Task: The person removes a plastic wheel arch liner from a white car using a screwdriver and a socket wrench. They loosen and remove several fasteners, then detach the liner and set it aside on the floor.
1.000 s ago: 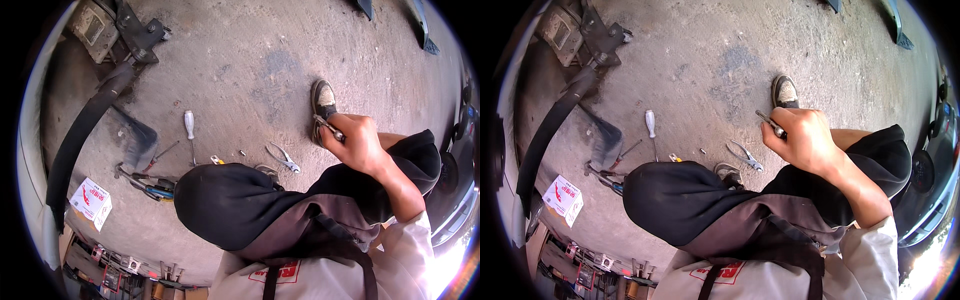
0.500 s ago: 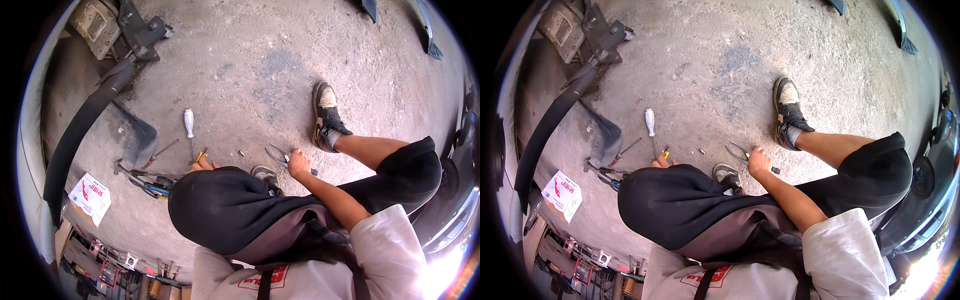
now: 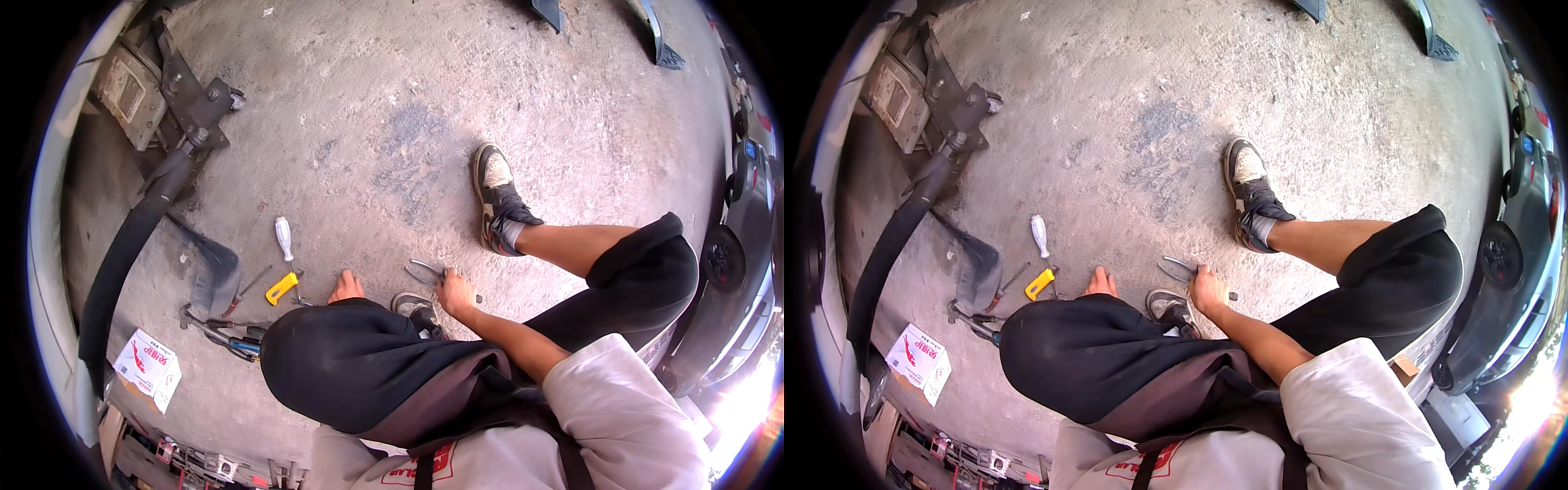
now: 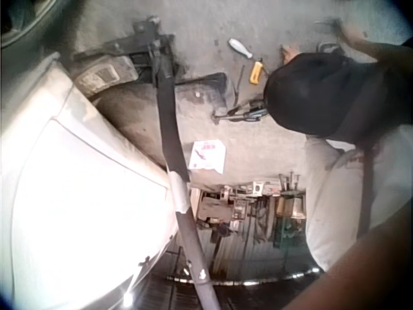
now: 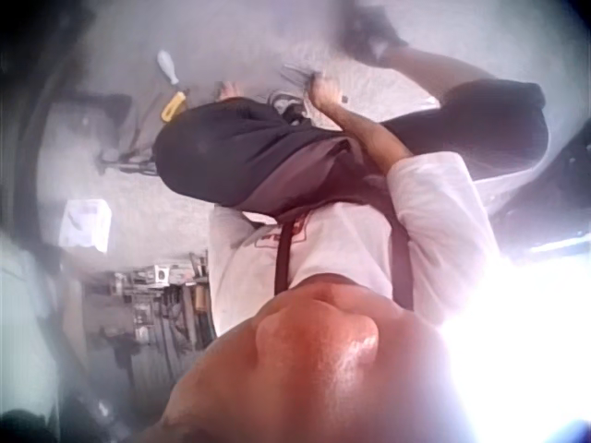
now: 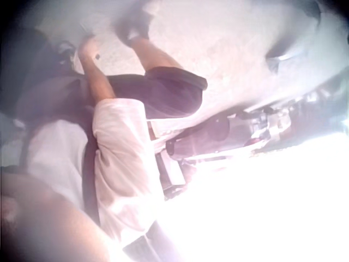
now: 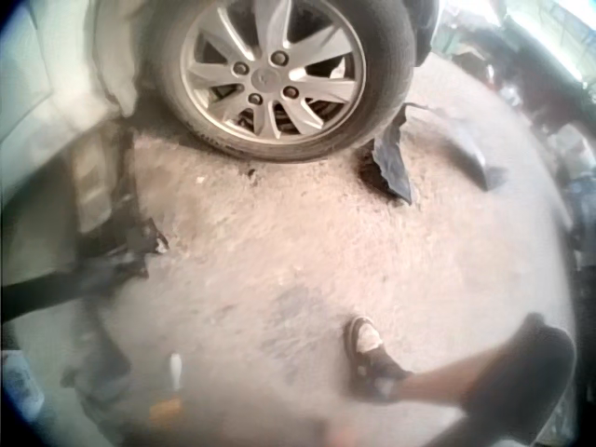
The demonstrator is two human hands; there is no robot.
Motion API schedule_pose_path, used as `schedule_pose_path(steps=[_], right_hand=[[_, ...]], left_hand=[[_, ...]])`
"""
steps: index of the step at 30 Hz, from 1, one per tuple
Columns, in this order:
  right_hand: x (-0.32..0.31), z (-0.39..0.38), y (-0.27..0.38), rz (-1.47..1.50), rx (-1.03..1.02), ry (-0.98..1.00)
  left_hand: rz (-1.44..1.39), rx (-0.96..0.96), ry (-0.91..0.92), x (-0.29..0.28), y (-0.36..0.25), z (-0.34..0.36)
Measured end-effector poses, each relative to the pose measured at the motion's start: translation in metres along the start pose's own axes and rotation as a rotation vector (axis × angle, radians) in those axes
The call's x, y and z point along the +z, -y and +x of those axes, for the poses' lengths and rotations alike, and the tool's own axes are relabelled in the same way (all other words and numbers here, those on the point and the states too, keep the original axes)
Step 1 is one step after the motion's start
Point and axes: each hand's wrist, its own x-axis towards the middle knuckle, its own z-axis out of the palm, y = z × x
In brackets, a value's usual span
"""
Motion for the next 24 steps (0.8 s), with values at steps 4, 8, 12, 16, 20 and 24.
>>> schedule_pose_path(steps=[4,8,12,16,20,24], right_hand=[[0.009,0.004,-0.004,-0.098,-0.148,-0.037],[0.008,0.015,-0.016,-0.130,-0.303,-0.184],[-0.006,0.019,0.020,-0.020,-0.173,-0.233],[-0.016,0.032,0.066,0.144,-0.017,-0.273],[-0.027,0.040,0.129,0.251,-0.056,-0.063],[-0.049,0.044,0.176,0.277,-0.286,0.173]], left_hand=[[-0.272,-0.175,-0.187,0.007,0.031,-0.006],[-0.389,-0.137,-0.154,-0.002,0.008,-0.005],[-0.350,-0.035,0.141,0.011,0.015,0.012],[-0.971,-0.128,0.380,0.044,0.003,0.027],[-1.388,-0.354,0.623,0.018,-0.002,0.014],[-1.630,-0.371,0.571,0.000,0.010,-0.002]])
